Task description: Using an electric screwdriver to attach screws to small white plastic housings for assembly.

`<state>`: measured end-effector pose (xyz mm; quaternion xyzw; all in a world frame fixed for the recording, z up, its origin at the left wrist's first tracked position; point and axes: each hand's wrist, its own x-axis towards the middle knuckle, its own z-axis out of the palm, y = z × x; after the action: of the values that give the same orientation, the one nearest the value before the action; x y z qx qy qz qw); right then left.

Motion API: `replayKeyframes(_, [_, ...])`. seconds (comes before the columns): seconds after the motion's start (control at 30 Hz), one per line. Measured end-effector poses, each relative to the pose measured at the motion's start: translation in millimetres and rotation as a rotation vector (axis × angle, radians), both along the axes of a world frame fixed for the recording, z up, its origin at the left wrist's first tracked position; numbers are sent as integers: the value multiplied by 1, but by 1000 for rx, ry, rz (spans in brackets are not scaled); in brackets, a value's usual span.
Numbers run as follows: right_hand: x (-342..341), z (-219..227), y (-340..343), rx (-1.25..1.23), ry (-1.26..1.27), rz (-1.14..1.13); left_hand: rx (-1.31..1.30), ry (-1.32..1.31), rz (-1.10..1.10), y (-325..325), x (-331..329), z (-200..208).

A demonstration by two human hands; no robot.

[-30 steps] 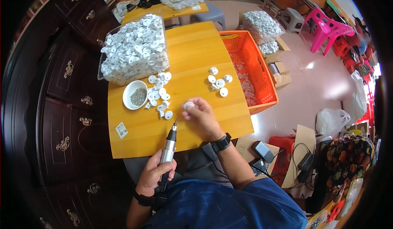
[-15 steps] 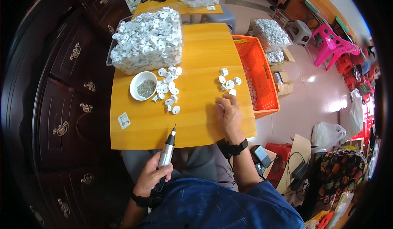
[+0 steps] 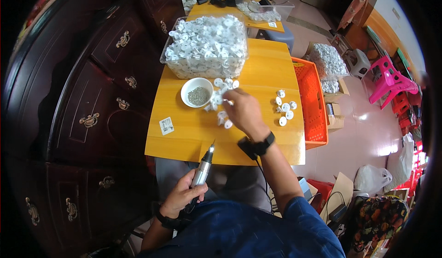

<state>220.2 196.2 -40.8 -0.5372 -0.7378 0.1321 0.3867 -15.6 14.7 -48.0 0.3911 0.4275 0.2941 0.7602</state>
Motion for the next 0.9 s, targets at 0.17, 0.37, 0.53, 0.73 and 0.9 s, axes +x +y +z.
replayKeyframes(0.17, [-70, -14, 70, -293, -625, 109, -5, -35, 56, -9, -13, -1])
replayKeyframes(0.37, [-101, -37, 95, -254, -764, 106, -16, -55, 125, -16, -24, 0])
replayKeyframes(0.53, [-105, -29, 96, -342, -770, 153, -38, -39, 164, -18, -27, 2])
replayKeyframes(0.73, [-101, -31, 99, -280, -734, 131, -16, -39, 138, -14, -24, 1])
replayKeyframes(0.9, [-106, -50, 108, -245, -737, 157, -15, 2, 128, -14, -19, 6])
